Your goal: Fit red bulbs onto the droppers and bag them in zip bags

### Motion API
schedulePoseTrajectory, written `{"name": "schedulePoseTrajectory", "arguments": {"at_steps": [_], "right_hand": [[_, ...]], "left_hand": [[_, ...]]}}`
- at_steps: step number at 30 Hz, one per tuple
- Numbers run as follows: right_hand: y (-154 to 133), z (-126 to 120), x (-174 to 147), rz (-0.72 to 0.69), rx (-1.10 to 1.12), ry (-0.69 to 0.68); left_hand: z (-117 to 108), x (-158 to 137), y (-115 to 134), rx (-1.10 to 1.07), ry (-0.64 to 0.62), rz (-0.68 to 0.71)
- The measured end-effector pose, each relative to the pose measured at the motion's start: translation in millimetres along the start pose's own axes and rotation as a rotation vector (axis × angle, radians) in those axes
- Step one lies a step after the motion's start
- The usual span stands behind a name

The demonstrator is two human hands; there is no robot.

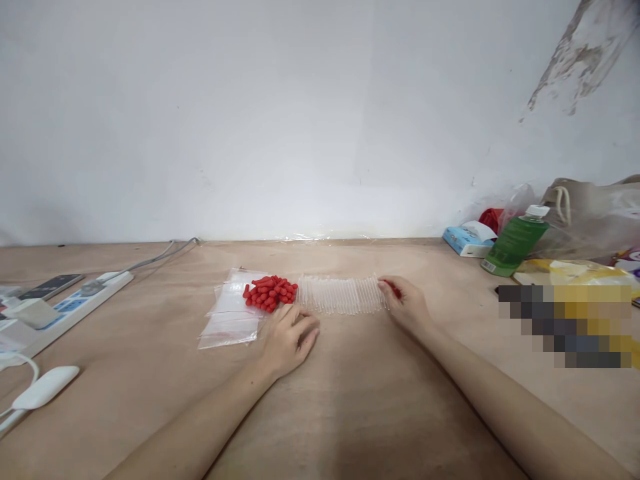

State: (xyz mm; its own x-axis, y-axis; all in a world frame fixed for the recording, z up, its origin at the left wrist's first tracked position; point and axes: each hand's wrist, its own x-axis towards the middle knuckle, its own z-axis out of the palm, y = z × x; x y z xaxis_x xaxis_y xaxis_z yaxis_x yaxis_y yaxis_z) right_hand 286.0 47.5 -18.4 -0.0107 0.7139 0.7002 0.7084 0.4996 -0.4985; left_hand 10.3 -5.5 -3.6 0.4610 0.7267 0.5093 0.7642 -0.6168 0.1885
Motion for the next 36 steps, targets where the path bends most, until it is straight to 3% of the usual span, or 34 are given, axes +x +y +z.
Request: {"name": "schedulePoseTrajectory", "arguments": {"at_steps": [6,13,19,32,36], "right_hand": [[-20.5,17.9,-19.7,-0.274,-0.082,-0.207],[-18.4,20.3,-21.0,-0.249,-0.076,-0.261],[-23.9,16.2,-19.5,-0.262,-0.059,-0.292],[-24.0,17.8,-18.5,-0.251,-0.028,-0.314],[-22.1,19.9,-19.5,-0.244,0.022,-0.297]], "left_hand": [[4.0,23.8,6.0,0.112,0.098,-0.141],[29.2,69.5,7.2,0.153,0.033,-0.392],[40.2,89.7,7.9,0.252,-0.025,-0.566],[39.8,103.7,9.0,0.271,-0.079,-0.656],[35.3,105.6,5.3,0.209,-0.093,-0.616]]}}
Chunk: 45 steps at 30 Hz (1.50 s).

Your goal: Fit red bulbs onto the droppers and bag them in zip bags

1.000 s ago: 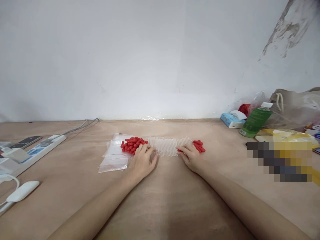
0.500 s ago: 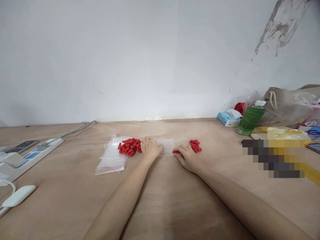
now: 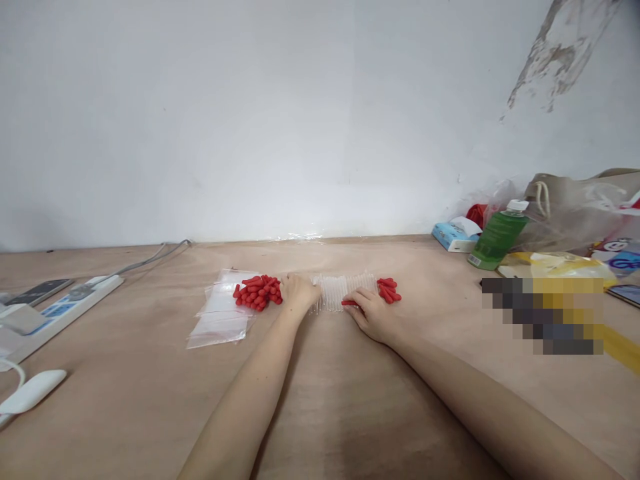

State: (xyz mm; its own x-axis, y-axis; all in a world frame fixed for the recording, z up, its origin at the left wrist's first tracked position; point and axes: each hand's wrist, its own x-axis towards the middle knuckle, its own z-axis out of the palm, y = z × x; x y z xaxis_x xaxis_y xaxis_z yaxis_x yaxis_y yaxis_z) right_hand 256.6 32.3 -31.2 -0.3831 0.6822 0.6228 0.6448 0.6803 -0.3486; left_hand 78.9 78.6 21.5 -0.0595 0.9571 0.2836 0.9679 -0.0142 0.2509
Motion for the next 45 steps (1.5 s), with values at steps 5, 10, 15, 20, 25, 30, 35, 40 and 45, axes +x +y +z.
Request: {"name": "schedulePoseTrajectory", "arguments": {"at_steps": [5,10,15,20,25,30,35,40,45], "right_hand": [[-0.3,-0.5,0.2,0.027,0.071,0.084],[-8.8,-3.4,0.0,0.017,0.07,0.098],[-21.4,-2.0,-0.3,-0.035,0.043,0.039],[-25.3,-2.1,0.6,-0.032,0.086,0.003],[-23.3,-2.7,0.1,-0.026,0.12,-0.034],[-21.7,-0.5,-1.0,-0.022,0.085,-0.05],[-20.1,1.2,-1.1,-0.045,0.118,-0.057],[-19.8,1.2,0.2,-0.051,0.227,-0.064],[-20.7,0.6,1.5,-0.055,0.281,-0.082]], "left_hand": [[-17.6,-17.1,-9.5,-0.142,-0.014,0.271],[-21.1,-56.4,-37.1,-0.305,-0.047,0.54],[-8.9,-70.5,-55.1,-0.44,-0.057,0.642],[-6.8,-67.6,-54.1,-0.46,-0.09,0.678],[-7.3,-68.4,-54.3,-0.469,-0.08,0.687],[-5.4,-69.0,-55.3,-0.487,-0.049,0.687],[-5.7,-66.9,-55.5,-0.501,-0.055,0.694],[-10.8,-65.8,-54.1,-0.516,-0.049,0.734],[-10.8,-65.0,-54.2,-0.528,-0.036,0.752]]}}
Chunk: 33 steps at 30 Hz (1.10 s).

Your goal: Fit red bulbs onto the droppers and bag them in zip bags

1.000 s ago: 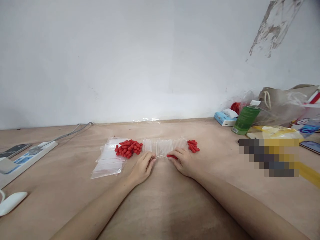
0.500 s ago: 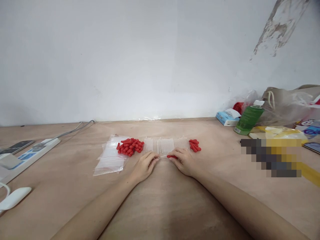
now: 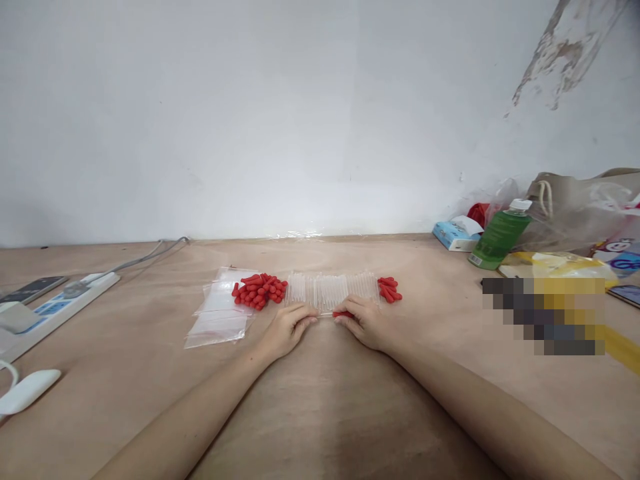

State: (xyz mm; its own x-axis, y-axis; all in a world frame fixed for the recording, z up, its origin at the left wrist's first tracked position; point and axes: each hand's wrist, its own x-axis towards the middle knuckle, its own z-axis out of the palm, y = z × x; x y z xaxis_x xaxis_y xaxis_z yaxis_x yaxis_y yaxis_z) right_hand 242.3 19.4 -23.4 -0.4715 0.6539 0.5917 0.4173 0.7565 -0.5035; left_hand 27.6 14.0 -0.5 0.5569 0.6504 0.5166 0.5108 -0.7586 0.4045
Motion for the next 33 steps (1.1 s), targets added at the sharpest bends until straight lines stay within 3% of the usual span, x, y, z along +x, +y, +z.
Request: {"name": "schedulePoseTrajectory", "arguments": {"at_steps": [12,18,33], "right_hand": [[-2.3,0.4,-2.0,-0.06,-0.035,-0.003],[0.6,1.7,-5.2,-0.124,-0.138,-0.078],[-2.7,2.9,-1.4,-0.099,-0.188,-0.105]], "left_hand": [[8.3,-5.7,-4.9,0.024,-0.008,0.039],[8.4,-6.6,-6.7,0.039,-0.087,0.038],[15.8,-3.8,-5.2,0.087,-0.073,0.051]]}}
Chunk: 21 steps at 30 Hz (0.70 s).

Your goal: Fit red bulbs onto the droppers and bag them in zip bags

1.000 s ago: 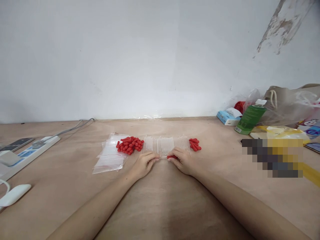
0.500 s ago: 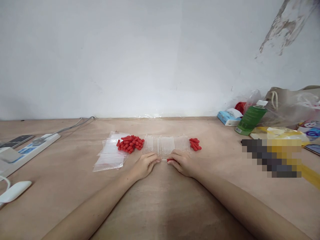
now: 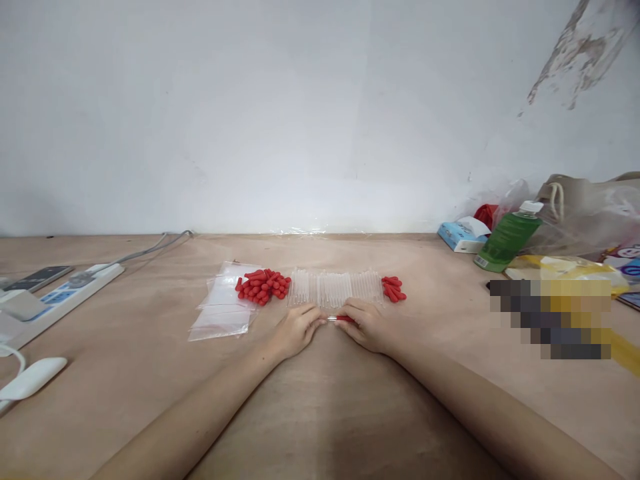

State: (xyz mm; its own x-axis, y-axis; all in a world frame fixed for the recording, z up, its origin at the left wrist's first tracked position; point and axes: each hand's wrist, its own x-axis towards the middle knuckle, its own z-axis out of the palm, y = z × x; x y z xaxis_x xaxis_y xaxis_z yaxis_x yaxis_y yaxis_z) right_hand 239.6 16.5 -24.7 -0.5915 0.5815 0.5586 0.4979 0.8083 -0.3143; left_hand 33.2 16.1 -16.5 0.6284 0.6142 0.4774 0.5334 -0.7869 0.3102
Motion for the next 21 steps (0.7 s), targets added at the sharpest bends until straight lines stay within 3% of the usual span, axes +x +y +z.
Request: {"name": "schedulePoseTrajectory", "arguments": {"at_steps": [10,13,17,21], "right_hand": [[-3.7,-0.1,3.1,0.028,0.06,0.016],[-5.2,-2.8,9.0,0.128,0.245,0.093],[-3.2,-3.9,17.3,0.397,0.575,0.277],[-0.8,-8.4,19.2,0.396,0.689,0.262]], "left_hand": [[0.7,0.6,4.3,-0.02,0.016,-0.027],[0.0,3.8,5.8,-0.058,0.083,-0.047],[-3.9,6.3,11.1,-0.089,0.173,-0.038],[-9.8,2.3,13.8,-0.071,0.211,-0.042]]}}
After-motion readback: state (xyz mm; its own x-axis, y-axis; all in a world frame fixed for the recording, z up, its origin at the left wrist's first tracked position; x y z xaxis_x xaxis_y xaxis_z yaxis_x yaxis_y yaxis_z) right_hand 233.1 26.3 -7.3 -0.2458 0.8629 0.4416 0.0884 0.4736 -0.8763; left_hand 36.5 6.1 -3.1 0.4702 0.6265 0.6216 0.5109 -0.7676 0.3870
